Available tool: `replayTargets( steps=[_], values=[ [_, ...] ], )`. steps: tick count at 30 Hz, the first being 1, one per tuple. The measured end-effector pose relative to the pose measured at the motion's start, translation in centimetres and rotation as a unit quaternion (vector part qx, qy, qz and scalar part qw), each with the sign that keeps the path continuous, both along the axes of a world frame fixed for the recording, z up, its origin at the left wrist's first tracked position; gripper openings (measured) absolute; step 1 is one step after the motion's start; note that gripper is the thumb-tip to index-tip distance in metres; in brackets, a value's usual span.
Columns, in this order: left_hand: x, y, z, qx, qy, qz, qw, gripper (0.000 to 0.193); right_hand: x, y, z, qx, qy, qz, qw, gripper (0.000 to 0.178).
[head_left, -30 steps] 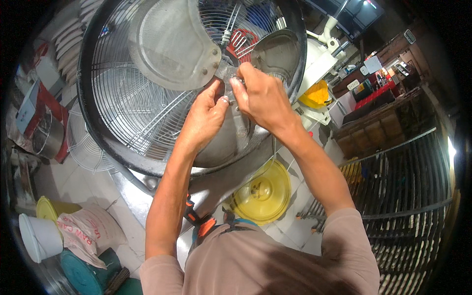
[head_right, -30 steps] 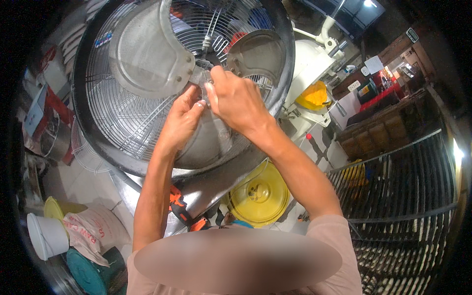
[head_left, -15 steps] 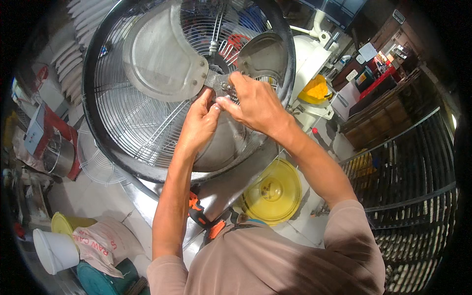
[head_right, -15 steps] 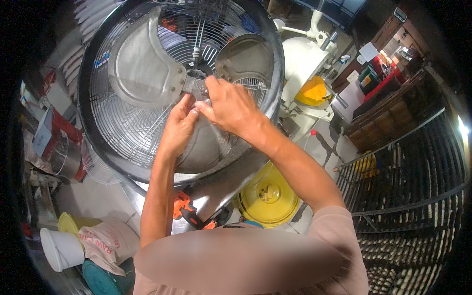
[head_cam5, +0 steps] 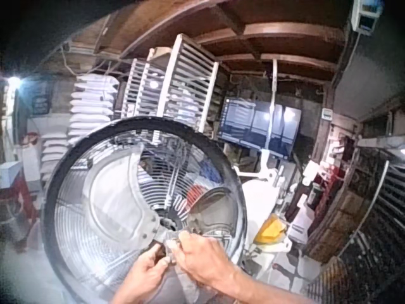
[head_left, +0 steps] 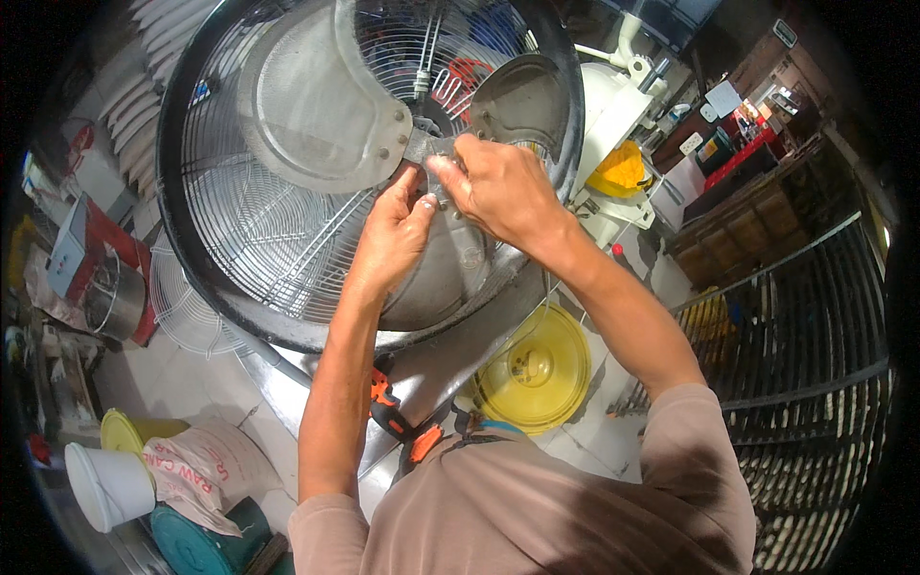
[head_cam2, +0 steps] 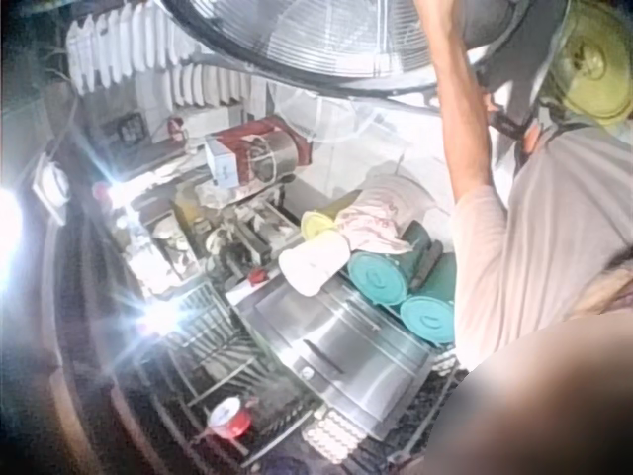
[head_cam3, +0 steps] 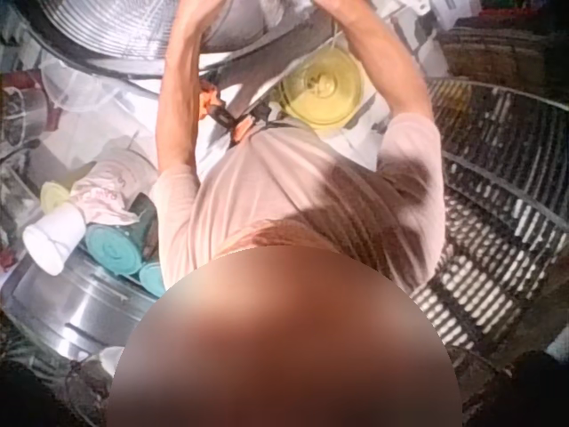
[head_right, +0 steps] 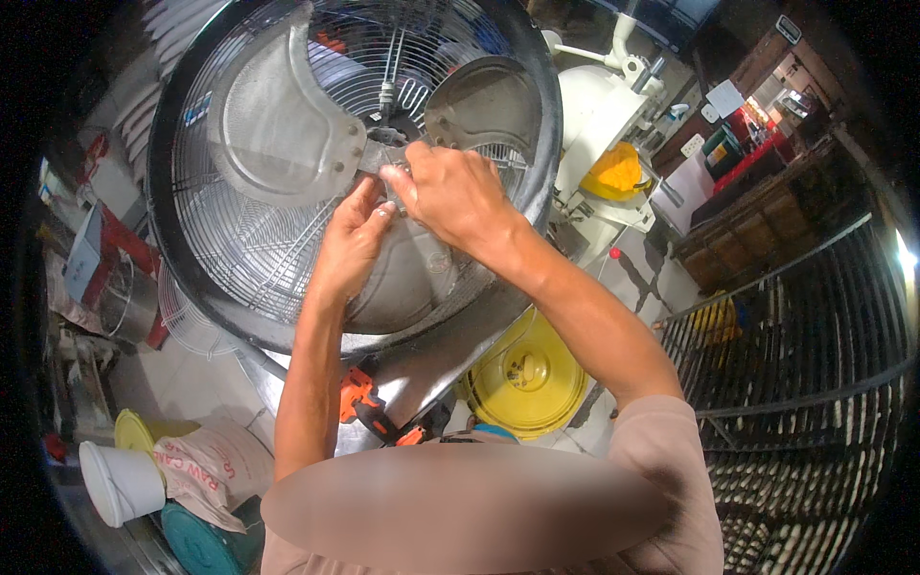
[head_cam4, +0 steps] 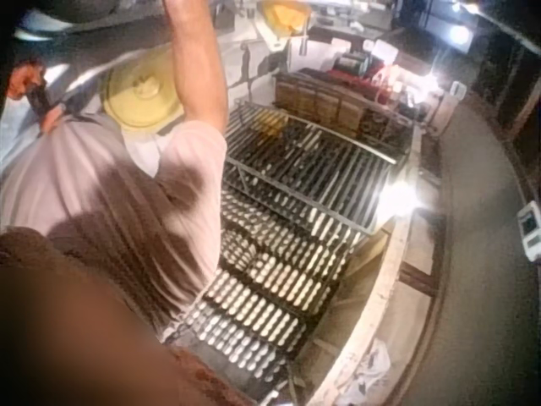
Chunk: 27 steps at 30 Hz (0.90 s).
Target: The person uses pliers to loosen or tighten the center nut of a large industrial fan blade assembly, then pulls the blade unit partially off the motor shaft to check it before pushing it back into place.
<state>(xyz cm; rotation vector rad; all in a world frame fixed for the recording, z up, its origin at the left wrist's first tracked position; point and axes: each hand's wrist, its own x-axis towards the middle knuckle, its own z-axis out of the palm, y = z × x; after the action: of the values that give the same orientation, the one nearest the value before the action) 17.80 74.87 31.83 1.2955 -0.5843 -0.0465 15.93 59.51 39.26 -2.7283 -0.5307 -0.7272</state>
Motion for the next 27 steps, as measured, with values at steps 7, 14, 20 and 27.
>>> replayTargets(
  steps=[7, 14, 20, 27],
  values=[
    [0.1, -0.2, -0.1, -0.016, -0.018, 0.015, 1.0, 0.032, -0.4, -0.2, 0.3, 0.002, -0.031, 0.014, 0.999, 0.025],
    [-0.3, 0.0, 0.5, 0.031, -0.005, 0.016, 0.999, 0.027, 0.2, -0.3, -0.1, 0.01, -0.004, 0.021, 1.0, 0.022],
    [-0.1, 0.0, 0.1, 0.033, -0.011, 0.021, 0.999, 0.027, -0.1, -0.2, 0.2, 0.012, -0.019, 0.045, 0.999, 0.024],
    [0.4, 0.3, -0.4, 0.059, 0.0, 0.007, 0.998, 0.031, -0.5, -0.1, 0.3, 0.02, -0.072, 0.079, 0.994, 0.026]
  ],
)
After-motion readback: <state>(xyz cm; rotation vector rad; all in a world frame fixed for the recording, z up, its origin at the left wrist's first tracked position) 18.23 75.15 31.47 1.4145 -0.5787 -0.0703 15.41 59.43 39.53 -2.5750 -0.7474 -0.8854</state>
